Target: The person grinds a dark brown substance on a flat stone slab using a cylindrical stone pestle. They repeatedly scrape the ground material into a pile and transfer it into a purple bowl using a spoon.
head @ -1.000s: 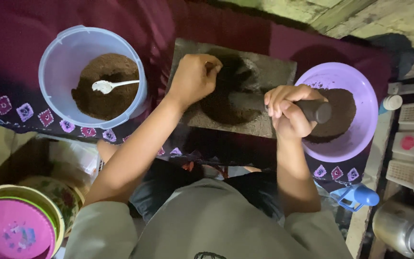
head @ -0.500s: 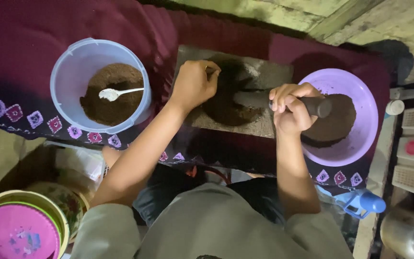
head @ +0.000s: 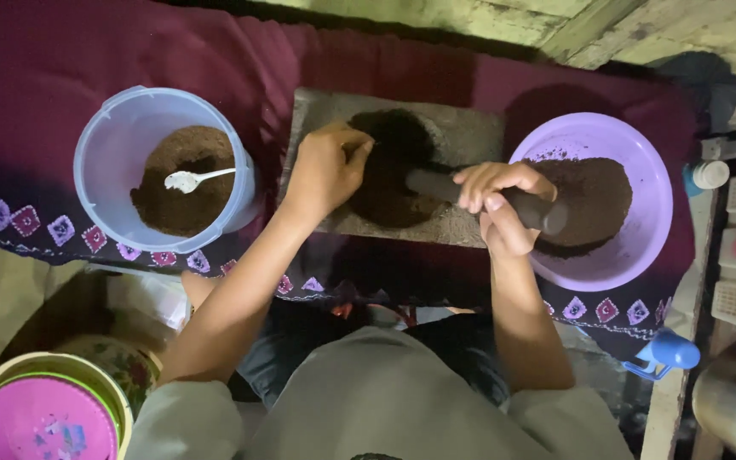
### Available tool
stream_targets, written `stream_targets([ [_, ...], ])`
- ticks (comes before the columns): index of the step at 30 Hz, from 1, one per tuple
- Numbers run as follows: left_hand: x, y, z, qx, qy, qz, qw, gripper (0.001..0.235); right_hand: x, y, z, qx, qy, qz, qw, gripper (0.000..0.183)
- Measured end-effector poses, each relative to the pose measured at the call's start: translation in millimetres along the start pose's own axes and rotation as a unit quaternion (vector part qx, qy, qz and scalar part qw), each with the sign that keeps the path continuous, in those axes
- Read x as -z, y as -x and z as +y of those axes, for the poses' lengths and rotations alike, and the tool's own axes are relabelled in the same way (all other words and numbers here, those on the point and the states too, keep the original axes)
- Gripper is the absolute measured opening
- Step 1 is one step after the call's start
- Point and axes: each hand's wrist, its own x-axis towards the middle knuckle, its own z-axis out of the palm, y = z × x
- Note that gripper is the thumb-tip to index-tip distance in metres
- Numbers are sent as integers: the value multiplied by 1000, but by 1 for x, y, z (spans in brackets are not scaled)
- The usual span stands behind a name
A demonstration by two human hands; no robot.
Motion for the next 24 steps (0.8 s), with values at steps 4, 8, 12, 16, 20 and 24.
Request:
stream_targets([
  [4,4,-2,-3,-31,14,-1,999,13,-10,-5,-5,4,3,-44,999,18],
  [8,1,-1,-5,-44,20,23,999,10,1,4,7,-12,-27,-38,999,18],
  [12,3,1,-4,-80,-14,62,995,9,7,1,19,13,-101,8,995,13],
  [16,-7,-2,-21,-135,-83,43,986,13,3,-1,7,21,-78,1,997,14],
  [20,-26,-10,-32,-160,-158,-14,974,11,4,5,-3,29,-72,-2,997,13],
  [24,-27,-12,-25,-99,-167,-87,977,11,15,20,-21,21,-59,22,998,14],
])
